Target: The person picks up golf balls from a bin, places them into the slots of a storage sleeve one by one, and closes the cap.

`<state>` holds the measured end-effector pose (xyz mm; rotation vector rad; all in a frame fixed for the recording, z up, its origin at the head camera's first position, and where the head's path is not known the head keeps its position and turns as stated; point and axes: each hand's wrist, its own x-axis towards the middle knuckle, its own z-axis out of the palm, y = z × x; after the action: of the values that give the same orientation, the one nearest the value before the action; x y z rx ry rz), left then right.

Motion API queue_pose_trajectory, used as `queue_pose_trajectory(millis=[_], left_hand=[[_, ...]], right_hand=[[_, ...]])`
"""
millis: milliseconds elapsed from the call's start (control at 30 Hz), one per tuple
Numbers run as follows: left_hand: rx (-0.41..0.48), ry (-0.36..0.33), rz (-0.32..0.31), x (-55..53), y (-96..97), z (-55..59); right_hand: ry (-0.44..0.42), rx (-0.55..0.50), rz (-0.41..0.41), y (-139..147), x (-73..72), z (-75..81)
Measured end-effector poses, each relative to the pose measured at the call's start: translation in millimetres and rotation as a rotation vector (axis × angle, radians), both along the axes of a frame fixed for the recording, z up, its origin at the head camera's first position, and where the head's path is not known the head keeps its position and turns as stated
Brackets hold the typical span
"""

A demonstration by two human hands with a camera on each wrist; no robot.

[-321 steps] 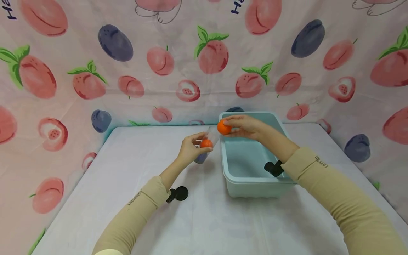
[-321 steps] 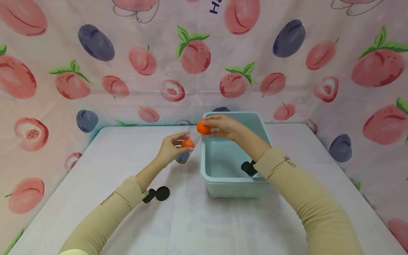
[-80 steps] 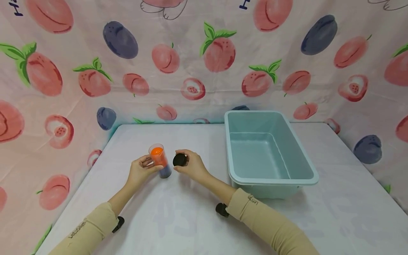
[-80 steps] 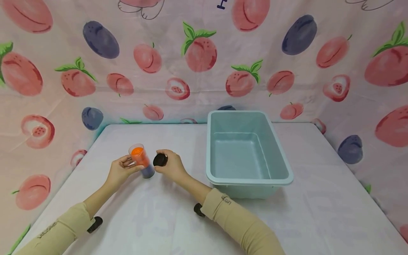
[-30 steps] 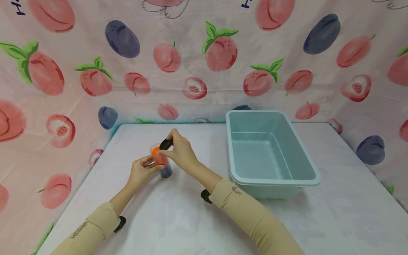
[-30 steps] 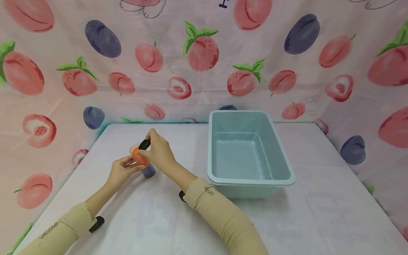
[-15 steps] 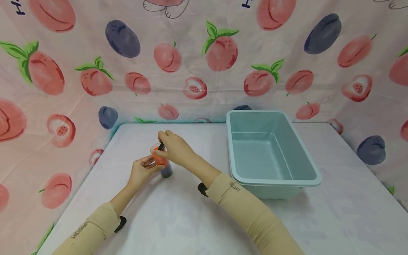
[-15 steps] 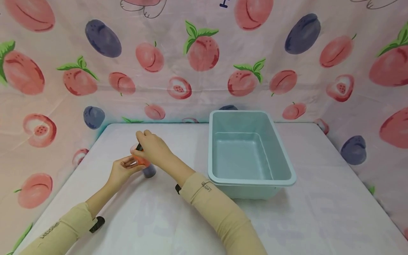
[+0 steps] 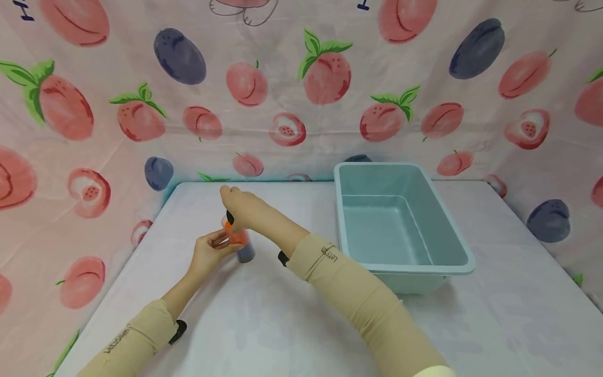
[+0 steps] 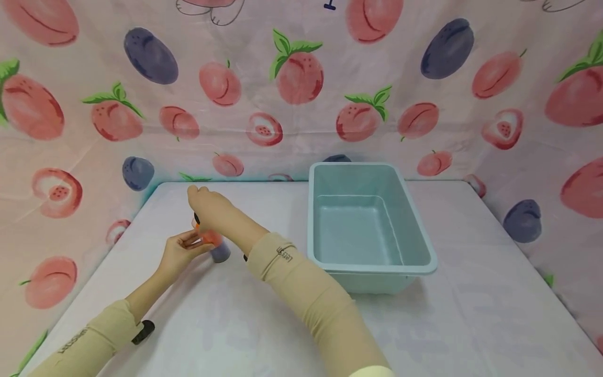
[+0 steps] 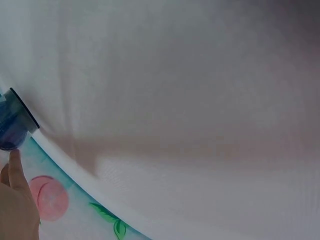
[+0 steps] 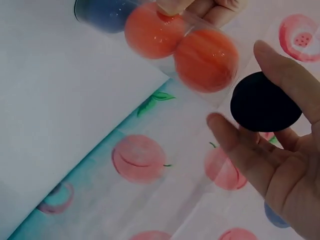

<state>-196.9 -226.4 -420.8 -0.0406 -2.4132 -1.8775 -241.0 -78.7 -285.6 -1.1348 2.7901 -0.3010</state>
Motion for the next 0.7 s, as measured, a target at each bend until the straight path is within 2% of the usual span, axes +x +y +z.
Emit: queue_pose_trajectory(millis=[100,433,700], left_hand=[[0.014,0.002,0.003,-1.1,0.2,-0.7],[0.009,0.035,0.015,-1.0,2.7,2.3],[-0.004,0.016,0.024,-1.0,2.8,1.4]], right_hand=[[-0.022,-0.009,0.017,-1.3,-3.5,1.3],[-0.007,-0.074,0.072,2.9,-10.8,-1.9],[-0.024,-0.086,0.113,7.1,-12.1,-7.1]])
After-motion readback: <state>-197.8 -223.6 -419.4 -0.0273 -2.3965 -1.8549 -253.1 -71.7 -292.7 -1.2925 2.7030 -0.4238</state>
